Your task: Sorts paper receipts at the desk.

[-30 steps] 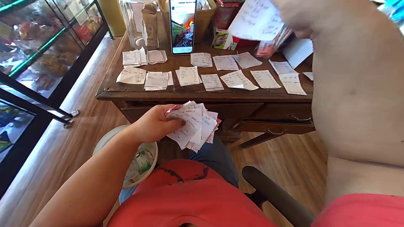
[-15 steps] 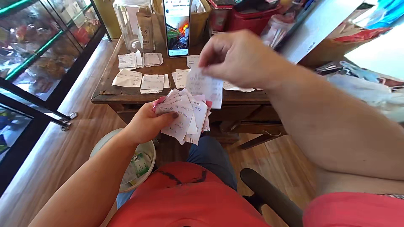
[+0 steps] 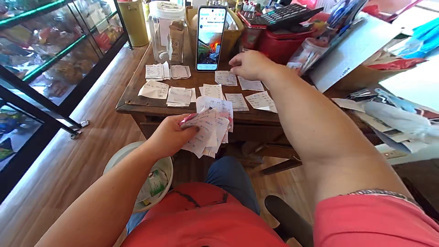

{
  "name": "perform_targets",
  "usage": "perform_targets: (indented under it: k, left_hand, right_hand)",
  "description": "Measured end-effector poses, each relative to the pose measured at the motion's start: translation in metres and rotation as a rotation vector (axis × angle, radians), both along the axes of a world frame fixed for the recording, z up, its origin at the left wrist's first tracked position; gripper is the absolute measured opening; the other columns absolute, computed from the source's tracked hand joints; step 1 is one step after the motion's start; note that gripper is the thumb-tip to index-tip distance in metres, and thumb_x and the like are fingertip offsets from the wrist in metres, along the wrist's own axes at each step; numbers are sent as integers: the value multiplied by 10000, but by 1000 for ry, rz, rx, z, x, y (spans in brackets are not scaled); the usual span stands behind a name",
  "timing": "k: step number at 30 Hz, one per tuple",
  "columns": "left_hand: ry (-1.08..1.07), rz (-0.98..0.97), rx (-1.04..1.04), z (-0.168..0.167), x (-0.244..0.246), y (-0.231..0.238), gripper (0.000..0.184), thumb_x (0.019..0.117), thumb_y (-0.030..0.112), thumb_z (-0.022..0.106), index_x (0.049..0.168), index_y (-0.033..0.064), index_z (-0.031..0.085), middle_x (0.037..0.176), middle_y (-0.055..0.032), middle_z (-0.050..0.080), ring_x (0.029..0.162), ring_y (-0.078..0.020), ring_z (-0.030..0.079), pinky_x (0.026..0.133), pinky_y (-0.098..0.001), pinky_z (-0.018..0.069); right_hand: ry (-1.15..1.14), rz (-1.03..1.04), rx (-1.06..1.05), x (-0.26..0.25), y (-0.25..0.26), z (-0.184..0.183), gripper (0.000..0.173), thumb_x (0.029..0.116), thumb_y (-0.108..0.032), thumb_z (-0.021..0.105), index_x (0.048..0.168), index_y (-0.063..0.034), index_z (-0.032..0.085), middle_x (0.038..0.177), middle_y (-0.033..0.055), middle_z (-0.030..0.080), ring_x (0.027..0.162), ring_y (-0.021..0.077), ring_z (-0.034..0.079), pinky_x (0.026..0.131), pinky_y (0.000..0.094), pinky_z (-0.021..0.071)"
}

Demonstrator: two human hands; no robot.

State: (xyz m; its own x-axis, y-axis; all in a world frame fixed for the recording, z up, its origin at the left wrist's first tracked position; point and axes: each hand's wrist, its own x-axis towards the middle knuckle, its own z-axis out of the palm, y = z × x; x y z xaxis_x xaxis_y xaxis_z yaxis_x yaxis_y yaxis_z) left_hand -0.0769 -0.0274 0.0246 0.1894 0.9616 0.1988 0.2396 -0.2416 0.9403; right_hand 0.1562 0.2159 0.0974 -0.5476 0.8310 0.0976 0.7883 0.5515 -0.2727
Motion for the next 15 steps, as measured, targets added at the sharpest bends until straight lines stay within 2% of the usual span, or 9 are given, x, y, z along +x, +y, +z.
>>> perform_targets:
  k: [3, 5, 9, 12, 15]
  left_hand:
    - [-8, 6, -16, -1, -5, 0, 196, 957, 12, 636, 1129, 61, 715, 883, 26, 750, 761, -20, 702, 709, -213, 607]
    - [8, 7, -24, -1, -7, -1, 197, 955, 12, 631, 1126, 62, 714, 884, 34, 747, 763, -11, 698, 713, -207, 603]
    - [32, 20, -14, -1, -9, -2, 201, 948, 12, 638, 1125, 65, 717, 879, 39, 745, 758, 0, 692, 705, -194, 596]
    - [32, 19, 7, -2, -9, -1, 204, 944, 14, 643, 1126, 66, 719, 881, 40, 747, 759, -2, 695, 701, -195, 598]
    - [50, 20, 0, -2, -9, 2, 224, 952, 35, 642, 1163, 65, 710, 907, 31, 749, 783, -14, 701, 725, -218, 605]
  right_hand:
    - [-229, 33, -63, -14, 19, -7, 563, 1037, -369, 613, 1439, 20, 557, 1400, 271, 587, 1362, 448, 508, 1134, 664, 337]
    - [-307, 40, -114, -20, 21, -5, 630, 1020, -394, 638, 1451, 51, 525, 1409, 292, 567, 1369, 456, 492, 1137, 666, 321]
    - [-335, 106, -124, -21, 30, -5, 569, 965, -329, 733, 1346, 74, 603, 1267, 317, 624, 1249, 479, 560, 1065, 678, 375]
    - [-270, 66, -174, -20, 27, -3, 580, 928, -272, 783, 1366, 59, 595, 1293, 315, 613, 1264, 474, 550, 1071, 672, 371]
    - [-107, -9, -153, -14, 30, -7, 498, 887, -183, 817, 1300, 39, 649, 1230, 305, 643, 1193, 473, 591, 1023, 682, 415]
